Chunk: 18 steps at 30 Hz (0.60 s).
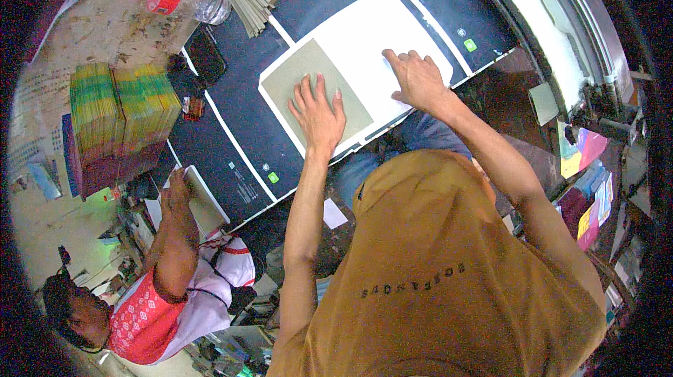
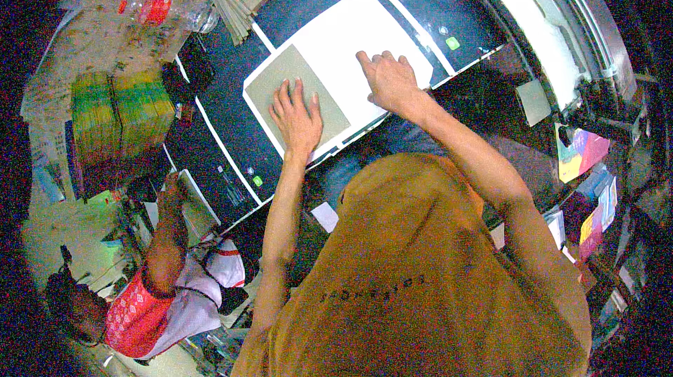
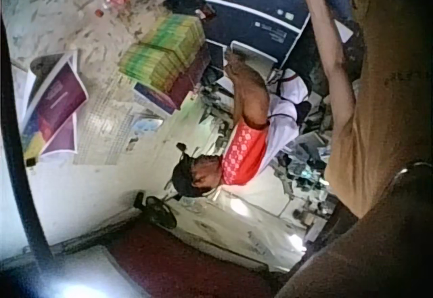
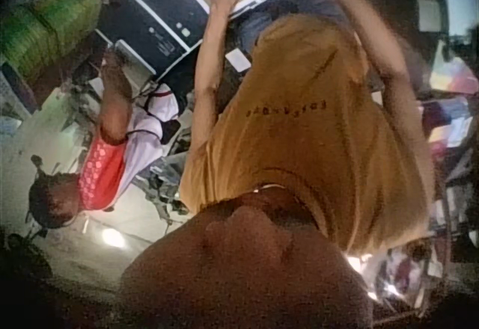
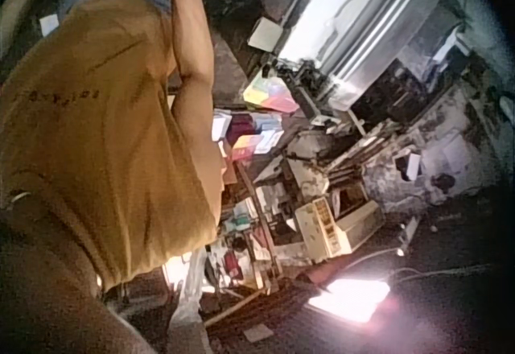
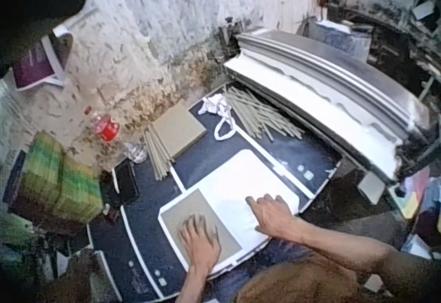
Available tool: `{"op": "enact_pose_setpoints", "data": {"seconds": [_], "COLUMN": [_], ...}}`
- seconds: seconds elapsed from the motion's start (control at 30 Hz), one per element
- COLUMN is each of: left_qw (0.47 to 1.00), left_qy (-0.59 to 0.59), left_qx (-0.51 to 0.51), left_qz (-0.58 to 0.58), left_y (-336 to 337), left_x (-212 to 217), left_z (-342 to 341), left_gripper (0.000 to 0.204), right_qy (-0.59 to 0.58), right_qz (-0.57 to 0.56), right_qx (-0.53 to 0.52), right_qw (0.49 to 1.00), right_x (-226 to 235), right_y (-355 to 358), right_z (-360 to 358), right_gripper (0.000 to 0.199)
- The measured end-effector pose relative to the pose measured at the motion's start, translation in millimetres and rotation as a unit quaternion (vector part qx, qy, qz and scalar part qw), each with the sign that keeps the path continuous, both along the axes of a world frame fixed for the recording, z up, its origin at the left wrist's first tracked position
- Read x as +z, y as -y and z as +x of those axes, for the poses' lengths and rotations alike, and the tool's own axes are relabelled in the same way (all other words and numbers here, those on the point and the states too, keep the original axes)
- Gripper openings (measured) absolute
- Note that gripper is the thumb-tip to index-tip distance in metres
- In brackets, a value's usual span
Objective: The person places sheets of paper into a machine, aligns them with cardboard covers on a workspace, and presses them down by hand to assemble notebooks.
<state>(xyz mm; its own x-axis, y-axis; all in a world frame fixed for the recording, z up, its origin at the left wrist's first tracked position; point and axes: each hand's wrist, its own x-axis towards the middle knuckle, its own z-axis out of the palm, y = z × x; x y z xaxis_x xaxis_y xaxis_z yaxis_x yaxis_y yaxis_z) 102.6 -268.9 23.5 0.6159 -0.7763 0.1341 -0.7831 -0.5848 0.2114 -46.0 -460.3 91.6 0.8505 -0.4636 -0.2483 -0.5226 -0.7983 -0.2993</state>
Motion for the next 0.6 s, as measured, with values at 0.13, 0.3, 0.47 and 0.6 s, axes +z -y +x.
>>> {"op": "enact_pose_setpoints", "data": {"seconds": [0.13, 0.3, 0.47, 0.6], "left_qw": [1.0, 1.0, 1.0, 1.0], "left_qy": [0.003, -0.004, -0.019, -0.016], "left_qx": [-0.001, -0.012, -0.013, -0.01], "left_qz": [-0.005, 0.008, 0.015, 0.019], "left_y": [-0.2, -3.7, -2.6, -3.1], "left_x": [-1.1, -1.4, 0.5, -0.3], "left_z": [0.7, 2.3, 2.9, 2.2], "left_gripper": [0.057, 0.057, 0.058, 0.058], "right_qy": [-0.001, 0.003, 0.007, 0.016], "right_qz": [0.001, 0.003, -0.002, -0.01], "right_qx": [-0.005, -0.008, -0.005, -0.001], "right_qw": [1.0, 1.0, 1.0, 1.0], "right_x": [2.4, -0.5, 2.6, 0.2], "right_y": [-0.2, 0.5, 0.5, -0.1], "right_z": [-0.3, -1.0, -0.9, -2.0], "right_gripper": [0.084, 0.084, 0.077, 0.077]}}
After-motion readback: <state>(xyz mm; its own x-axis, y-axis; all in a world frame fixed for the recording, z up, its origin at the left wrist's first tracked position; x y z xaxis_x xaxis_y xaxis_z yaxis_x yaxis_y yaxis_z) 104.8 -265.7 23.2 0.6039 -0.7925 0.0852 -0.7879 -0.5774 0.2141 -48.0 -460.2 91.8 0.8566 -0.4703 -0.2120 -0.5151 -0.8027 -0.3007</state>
